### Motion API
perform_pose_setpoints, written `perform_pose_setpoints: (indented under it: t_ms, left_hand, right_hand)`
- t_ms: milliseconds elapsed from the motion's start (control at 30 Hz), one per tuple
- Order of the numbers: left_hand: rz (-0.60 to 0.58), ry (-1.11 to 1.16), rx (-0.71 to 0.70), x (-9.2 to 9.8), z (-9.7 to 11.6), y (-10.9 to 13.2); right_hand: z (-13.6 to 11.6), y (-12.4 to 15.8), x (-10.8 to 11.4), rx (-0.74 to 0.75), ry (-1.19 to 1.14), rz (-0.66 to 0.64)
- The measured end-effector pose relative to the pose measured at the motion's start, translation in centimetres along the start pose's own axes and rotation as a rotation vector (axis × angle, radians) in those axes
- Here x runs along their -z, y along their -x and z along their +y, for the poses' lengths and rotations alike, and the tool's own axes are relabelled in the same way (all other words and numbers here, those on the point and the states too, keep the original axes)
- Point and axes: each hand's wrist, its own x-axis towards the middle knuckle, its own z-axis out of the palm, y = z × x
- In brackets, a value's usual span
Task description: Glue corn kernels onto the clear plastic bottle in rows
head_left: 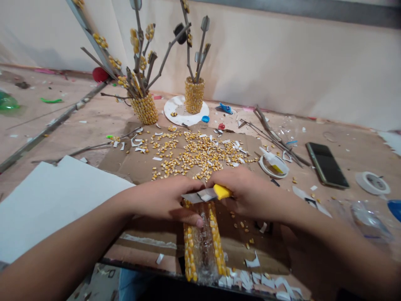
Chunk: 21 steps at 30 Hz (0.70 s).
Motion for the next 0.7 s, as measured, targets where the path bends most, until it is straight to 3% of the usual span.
perform_pose_setpoints:
  t_ms: [267,700]
  left_hand:
    - [-0.022,0.058,-0.002,-0.1,-0.1,-0.1]
    - [0.009,0.023,-0.169,-0.1,-1.2,-0.2]
  right_hand:
    - [-0.4,0.0,0.2,0.021,-0.066,0.016]
    - [-0.7,0.1,-0.2,-0.065,-0.087,0.051]
